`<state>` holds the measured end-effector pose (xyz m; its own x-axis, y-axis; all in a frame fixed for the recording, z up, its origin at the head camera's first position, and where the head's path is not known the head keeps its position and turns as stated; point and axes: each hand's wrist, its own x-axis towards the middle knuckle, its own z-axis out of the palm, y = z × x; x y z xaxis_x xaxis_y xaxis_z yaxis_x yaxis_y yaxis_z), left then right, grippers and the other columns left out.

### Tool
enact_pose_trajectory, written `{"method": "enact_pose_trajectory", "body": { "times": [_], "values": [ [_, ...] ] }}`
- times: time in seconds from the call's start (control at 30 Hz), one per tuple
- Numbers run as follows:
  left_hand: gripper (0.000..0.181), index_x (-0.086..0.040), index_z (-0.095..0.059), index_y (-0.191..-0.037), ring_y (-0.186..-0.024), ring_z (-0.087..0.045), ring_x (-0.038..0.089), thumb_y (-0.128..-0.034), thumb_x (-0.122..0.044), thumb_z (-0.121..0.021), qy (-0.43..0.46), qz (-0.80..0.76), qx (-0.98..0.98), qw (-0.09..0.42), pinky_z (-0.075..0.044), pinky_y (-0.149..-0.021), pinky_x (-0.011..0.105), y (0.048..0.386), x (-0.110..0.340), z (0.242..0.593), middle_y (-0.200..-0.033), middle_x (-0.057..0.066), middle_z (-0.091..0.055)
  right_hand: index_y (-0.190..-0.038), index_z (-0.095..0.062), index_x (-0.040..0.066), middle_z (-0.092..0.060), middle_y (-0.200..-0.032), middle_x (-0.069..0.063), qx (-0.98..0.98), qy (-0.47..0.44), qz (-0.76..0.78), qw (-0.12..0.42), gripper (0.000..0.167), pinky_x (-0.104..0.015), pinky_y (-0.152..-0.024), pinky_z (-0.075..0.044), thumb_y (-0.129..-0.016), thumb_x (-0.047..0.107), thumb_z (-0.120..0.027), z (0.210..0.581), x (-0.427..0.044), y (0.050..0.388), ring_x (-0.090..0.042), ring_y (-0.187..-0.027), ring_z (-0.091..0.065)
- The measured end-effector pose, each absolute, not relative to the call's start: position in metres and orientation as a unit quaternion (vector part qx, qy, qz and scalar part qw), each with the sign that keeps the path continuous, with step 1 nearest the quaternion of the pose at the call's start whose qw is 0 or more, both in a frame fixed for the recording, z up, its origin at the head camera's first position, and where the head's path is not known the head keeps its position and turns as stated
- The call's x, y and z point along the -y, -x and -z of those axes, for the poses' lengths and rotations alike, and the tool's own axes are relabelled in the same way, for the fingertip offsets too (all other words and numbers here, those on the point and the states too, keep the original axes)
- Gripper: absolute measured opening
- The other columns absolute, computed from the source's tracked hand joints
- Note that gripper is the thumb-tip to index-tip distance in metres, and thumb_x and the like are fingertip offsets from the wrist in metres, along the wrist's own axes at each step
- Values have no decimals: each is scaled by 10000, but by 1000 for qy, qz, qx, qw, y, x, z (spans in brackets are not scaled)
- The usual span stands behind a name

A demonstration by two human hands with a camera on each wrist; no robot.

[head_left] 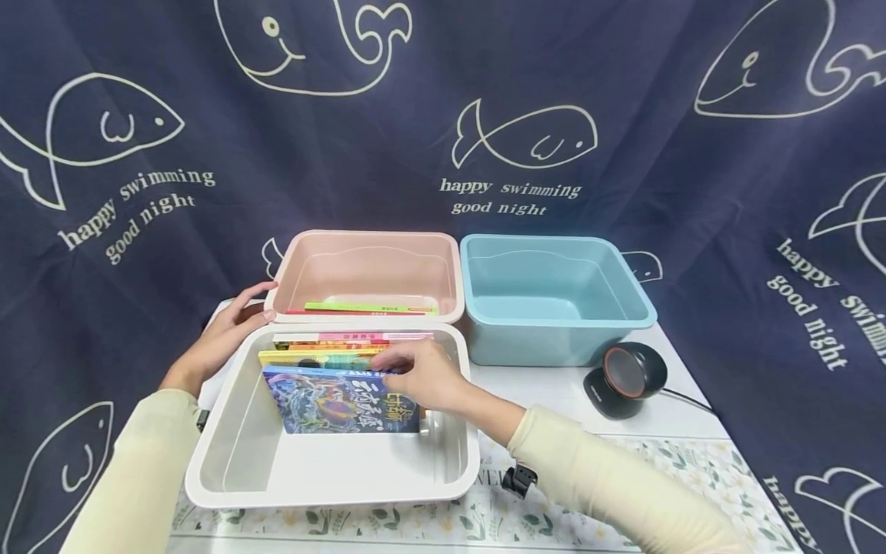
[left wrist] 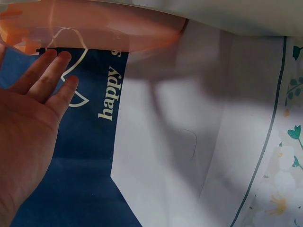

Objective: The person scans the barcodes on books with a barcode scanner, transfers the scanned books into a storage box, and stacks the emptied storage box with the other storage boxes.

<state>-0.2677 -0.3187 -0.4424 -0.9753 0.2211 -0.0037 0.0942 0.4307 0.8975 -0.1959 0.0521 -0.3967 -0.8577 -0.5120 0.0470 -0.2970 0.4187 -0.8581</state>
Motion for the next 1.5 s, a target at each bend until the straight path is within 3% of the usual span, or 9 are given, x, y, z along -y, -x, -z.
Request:
{"method": "enact_pose_trajectory", "body": {
  "times": [0.37,0.57,0.73,1.2,1.3,1.37,1.5],
  "values": [
    [615,-325,-251,-1633,-1080,-581,-122,-1083,-378,-522,-102,-525,-843,57,-557,-829,195,270,317,438,-1564,284,-434,-1152,-790,133,-782,-1125,-25,-854,222,451,135,269,-243,-825,-557,-904,39,-750,402,-45,198,-129,-987,-701],
    [627,-302,-231,-1643,-1077,-572,-136,-1088,-341,-519,-105,-528,-841,56,-546,-828,176,269,319,438,-1562,293,-430,-1108,-808,141,-785,-1074,-17,-860,205,442,155,216,-241,-748,-537,-911,69,-758,402,-42,199,-79,-868,-673],
    [625,-297,-242,-1641,-1082,-571,-143,-1086,-333,-527,-105,-530,-840,56,-545,-833,174,268,320,441,-1560,293,-435,-1082,-822,141,-792,-1056,-28,-861,197,450,135,198,-234,-716,-515,-901,98,-755,399,-44,194,-59,-795,-643],
    [610,-310,-264,-1629,-1083,-578,-136,-1083,-364,-529,-105,-530,-840,57,-554,-835,197,269,319,442,-1555,313,-428,-1099,-819,173,-793,-1103,-49,-844,183,496,93,234,-290,-857,-568,-878,116,-768,371,-60,181,-98,-926,-707],
    [603,-300,-275,-1627,-1088,-575,-135,-1083,-343,-534,-108,-530,-839,51,-550,-835,192,269,320,442,-1546,319,-439,-1116,-814,168,-784,-1142,-74,-832,168,521,89,253,-294,-816,-589,-875,104,-775,357,-64,180,-127,-905,-726],
    [596,-296,-289,-1623,-1095,-575,-135,-1083,-326,-539,-110,-530,-840,46,-546,-838,187,269,320,443,-1526,284,-477,-1125,-812,162,-773,-1170,-79,-821,154,542,90,264,-304,-761,-607,-874,91,-776,347,-66,180,-157,-864,-740],
    [585,-271,-313,-1617,-1083,-585,-119,-1081,-295,-546,-119,-524,-843,31,-526,-845,163,270,321,444,-1376,-20,-611,-1139,-800,107,-751,-1181,-125,-798,148,580,77,265,-348,-730,-629,-881,63,-762,325,-74,181,-207,-879,-748]
  ]
}}
